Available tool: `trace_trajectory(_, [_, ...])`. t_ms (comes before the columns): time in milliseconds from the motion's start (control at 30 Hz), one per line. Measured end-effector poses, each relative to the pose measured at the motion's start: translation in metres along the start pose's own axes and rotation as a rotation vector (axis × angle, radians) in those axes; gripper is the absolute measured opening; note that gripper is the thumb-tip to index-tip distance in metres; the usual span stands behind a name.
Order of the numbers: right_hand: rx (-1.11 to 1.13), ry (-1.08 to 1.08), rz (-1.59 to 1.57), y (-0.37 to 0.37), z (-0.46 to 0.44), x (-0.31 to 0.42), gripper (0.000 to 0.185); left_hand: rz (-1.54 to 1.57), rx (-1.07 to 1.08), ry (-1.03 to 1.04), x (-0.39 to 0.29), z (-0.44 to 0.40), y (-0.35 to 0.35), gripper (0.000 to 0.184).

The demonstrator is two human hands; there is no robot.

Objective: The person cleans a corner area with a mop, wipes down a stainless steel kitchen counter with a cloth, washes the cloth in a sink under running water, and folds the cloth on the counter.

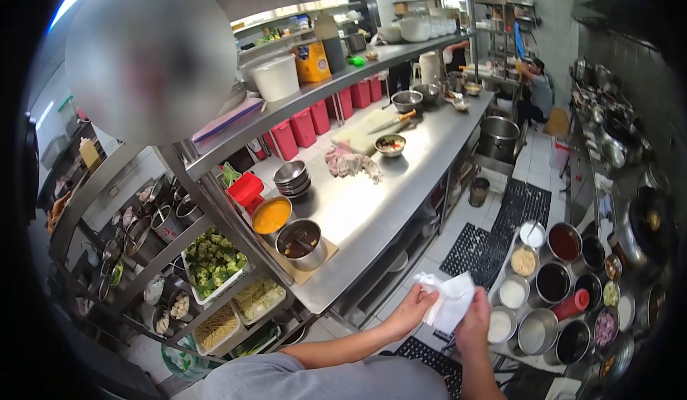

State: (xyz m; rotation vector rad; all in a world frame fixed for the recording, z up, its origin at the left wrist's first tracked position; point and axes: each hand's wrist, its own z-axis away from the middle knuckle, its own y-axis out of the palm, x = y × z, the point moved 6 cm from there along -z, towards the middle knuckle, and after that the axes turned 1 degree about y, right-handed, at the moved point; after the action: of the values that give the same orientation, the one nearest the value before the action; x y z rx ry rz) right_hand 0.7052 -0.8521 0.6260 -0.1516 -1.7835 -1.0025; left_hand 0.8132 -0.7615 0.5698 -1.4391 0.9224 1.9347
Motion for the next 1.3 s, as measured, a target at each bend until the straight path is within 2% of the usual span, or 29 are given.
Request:
trace_trajectory(33, [0.021, 0.007, 0.137, -0.002, 0.0, -0.007, 0.017, -0.107, 0.016, 0.041, 0.011, -0.007, -0.005, 0.045])
trace_trajectory(67, [0.038, 0.013, 0.273, -0.004, 0.0, -0.013, 0.014, -0.121, 0.032, 0.068, -0.003, -0.001, -0.004, 0.043])
trace_trajectory(100, [0.049, 0.046, 0.191, -0.003, 0.0, -0.018, 0.014, -0.137, 0.051, 0.095, -0.022, 0.015, -0.002, 0.04])
trace_trajectory(167, [0.068, 0.113, 0.023, 0.008, -0.001, -0.023, 0.014, 0.052, 0.149, 0.035, -0.028, 0.016, 0.0, 0.039])
trace_trajectory(233, [0.064, 0.131, -0.099, 0.022, -0.002, -0.016, 0.017, 0.465, 0.304, -0.148, 0.002, 0.009, 0.003, 0.041])
trace_trajectory(333, [0.056, 0.157, -0.235, 0.025, -0.009, -0.02, 0.024, 0.307, 0.287, 0.043, 0.021, -0.009, -0.015, 0.042])
trace_trajectory(467, [-0.03, 0.091, -0.289, 0.023, -0.018, -0.017, 0.029, 0.009, 0.028, 0.258, -0.043, -0.01, -0.032, 0.028])
trace_trajectory(500, [-0.042, 0.069, -0.296, 0.022, -0.02, -0.017, 0.03, -0.021, 0.019, 0.326, -0.058, -0.009, -0.032, 0.023])
trace_trajectory(600, [-0.128, 0.063, -0.403, 0.025, -0.026, -0.02, 0.026, -0.145, 0.061, 0.501, -0.065, -0.018, -0.035, 0.026])
trace_trajectory(700, [-0.105, 0.04, -0.366, 0.033, -0.024, -0.01, 0.027, -0.56, -0.007, 0.584, -0.1, -0.005, -0.037, 0.027])
trace_trajectory(800, [-0.166, -0.004, -0.355, 0.023, -0.023, -0.009, 0.028, -0.908, 0.085, 0.541, -0.14, -0.005, -0.043, 0.024])
trace_trajectory(867, [-0.207, -0.041, -0.358, 0.005, -0.025, -0.01, 0.028, -1.004, 0.011, 0.66, -0.171, -0.009, -0.068, 0.023])
trace_trajectory(900, [-0.232, -0.065, -0.354, 0.001, -0.025, -0.003, 0.028, -1.187, 0.03, 0.513, -0.203, -0.006, -0.083, 0.025])
trace_trajectory(933, [-0.257, -0.091, -0.35, 0.0, -0.024, 0.005, 0.028, -1.257, -0.148, 0.587, -0.238, -0.004, -0.107, 0.025])
trace_trajectory(967, [-0.27, -0.111, -0.313, 0.0, -0.02, 0.014, 0.024, -1.387, -0.256, 0.595, -0.292, 0.008, -0.13, 0.027])
trace_trajectory(1067, [-0.273, -0.157, -0.15, -0.012, -0.007, 0.022, 0.018, -1.623, -0.756, 0.615, -0.445, 0.04, -0.209, 0.037])
trace_trajectory(1100, [-0.285, -0.157, -0.124, -0.014, -0.003, 0.022, 0.014, -1.489, -0.981, 0.821, -0.486, 0.047, -0.243, 0.043])
trace_trajectory(1133, [-0.292, -0.149, -0.11, -0.016, 0.001, 0.018, 0.013, -1.493, -1.081, 0.673, -0.518, 0.056, -0.259, 0.047])
trace_trajectory(1200, [-0.302, -0.132, -0.088, -0.022, 0.009, 0.006, 0.013, -1.605, -0.972, 0.517, -0.557, 0.035, -0.328, 0.049])
trace_trajectory(1300, [-0.298, -0.041, -0.094, -0.034, 0.023, -0.023, 0.011, -1.65, -0.956, -0.217, -0.548, 0.012, -0.379, 0.046])
